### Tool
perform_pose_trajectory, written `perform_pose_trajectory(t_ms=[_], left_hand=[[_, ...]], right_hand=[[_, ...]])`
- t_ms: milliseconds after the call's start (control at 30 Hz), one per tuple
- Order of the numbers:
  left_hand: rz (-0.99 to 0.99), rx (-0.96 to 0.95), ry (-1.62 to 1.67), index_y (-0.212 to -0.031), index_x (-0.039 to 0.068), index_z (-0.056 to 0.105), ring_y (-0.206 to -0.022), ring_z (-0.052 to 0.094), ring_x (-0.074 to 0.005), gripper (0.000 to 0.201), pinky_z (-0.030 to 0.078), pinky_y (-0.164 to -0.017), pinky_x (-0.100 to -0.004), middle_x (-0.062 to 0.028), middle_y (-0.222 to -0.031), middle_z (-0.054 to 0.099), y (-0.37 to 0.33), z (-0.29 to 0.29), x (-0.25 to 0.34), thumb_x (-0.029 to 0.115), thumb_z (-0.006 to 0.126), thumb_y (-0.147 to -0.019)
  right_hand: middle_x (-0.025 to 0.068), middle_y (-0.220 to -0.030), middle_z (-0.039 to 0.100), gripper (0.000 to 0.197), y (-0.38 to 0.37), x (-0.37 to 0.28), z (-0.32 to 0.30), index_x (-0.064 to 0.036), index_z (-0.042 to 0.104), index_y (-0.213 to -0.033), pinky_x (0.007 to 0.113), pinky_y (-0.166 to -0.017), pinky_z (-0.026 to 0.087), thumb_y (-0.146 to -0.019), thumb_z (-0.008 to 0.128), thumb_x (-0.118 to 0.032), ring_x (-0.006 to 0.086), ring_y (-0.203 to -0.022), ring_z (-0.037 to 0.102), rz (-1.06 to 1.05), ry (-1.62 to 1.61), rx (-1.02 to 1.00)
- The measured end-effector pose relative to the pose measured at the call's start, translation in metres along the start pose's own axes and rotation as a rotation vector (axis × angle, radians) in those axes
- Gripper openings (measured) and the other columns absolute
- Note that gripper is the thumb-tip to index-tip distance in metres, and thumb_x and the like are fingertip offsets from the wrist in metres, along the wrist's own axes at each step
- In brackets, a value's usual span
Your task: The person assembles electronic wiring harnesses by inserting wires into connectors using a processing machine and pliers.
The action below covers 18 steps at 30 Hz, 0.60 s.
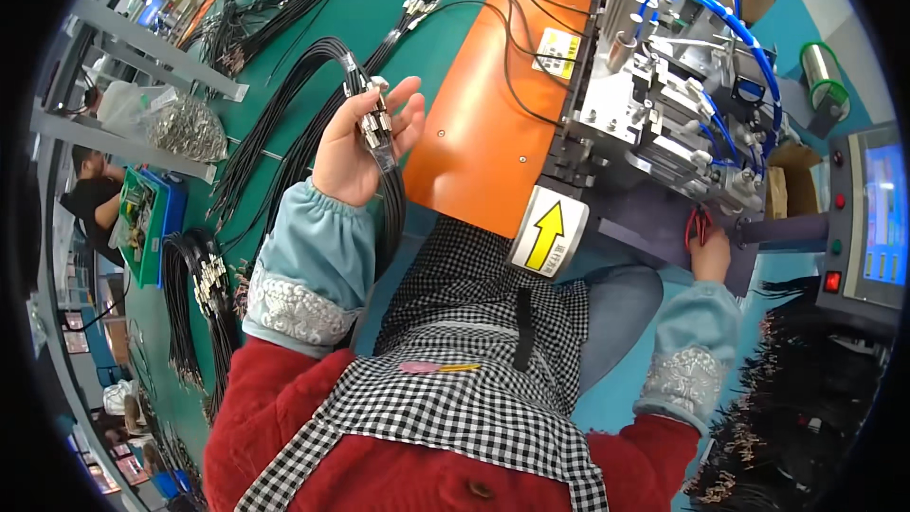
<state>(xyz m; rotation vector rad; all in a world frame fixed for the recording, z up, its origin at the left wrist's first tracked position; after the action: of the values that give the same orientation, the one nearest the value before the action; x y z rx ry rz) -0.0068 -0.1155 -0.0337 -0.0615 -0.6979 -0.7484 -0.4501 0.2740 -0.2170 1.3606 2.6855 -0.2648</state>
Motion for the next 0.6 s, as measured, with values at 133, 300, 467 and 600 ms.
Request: perform_pose_trajectory(t_ms=[133,300,467,600], left_hand=[[-0.021,-0.087,0.092,-0.109,0.001,0.056,-0.108,0.064,-0.0341,0.02,0.055,-0.094,-0.0447,-0.0248,-0.124,0.06,0.005,0.001,0.011,0.011,0.057,-0.092],[-0.082,-0.227,0.257,-0.109,0.001,0.058,-0.109,0.065,-0.0363,0.019,0.054,-0.096,-0.047,-0.0244,-0.12,0.063,0.006,0.013,0.017,0.009,0.054,-0.091],[-0.146,-0.32,0.357,-0.109,0.001,0.061,-0.107,0.066,-0.0371,0.022,0.054,-0.097,-0.048,-0.0235,-0.116,0.066,0.015,0.027,0.018,0.008,0.051,-0.091],[-0.143,-0.387,0.389,-0.112,-0.002,0.059,-0.108,0.066,-0.0363,0.025,0.052,-0.098,-0.0478,-0.0229,-0.115,0.066,0.025,0.034,0.024,0.008,0.05,-0.091]], right_hand=[[0.0154,-0.074,0.065,0.027,0.037,-0.028,-0.026,-0.0001,0.062,-0.095,0.043,-0.066,0.052,-0.077,0.067,-0.02,0.037,-0.07,0.063,0.107,0.06,-0.155],[0.0082,-0.091,0.066,0.022,0.109,-0.041,-0.082,-0.0023,0.063,-0.103,0.026,-0.066,0.048,-0.084,0.065,-0.014,0.0158,-0.071,0.061,0.348,-0.782,0.105],[-0.0005,-0.082,0.061,0.022,0.146,-0.279,-0.149,-0.0037,0.064,-0.105,0.019,-0.062,0.039,-0.084,0.064,0.0,0.0066,-0.064,0.048,-0.104,-1.142,-0.312],[0.0007,-0.072,0.055,0.026,0.17,-0.419,-0.152,-0.0036,0.061,-0.095,0.023,-0.054,0.036,-0.077,0.076,-0.014,0.0083,-0.058,0.044,-0.666,-1.261,-0.652]])
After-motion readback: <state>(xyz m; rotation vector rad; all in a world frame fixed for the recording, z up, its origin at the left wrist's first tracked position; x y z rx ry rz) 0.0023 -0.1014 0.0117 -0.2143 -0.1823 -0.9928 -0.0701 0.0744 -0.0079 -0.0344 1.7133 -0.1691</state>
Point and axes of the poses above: each hand's wrist, its own y-axis away from the middle knuckle, its own z-axis out of the palm, x = y × z, the point moved 10 cm from there along -y, towards the middle knuckle
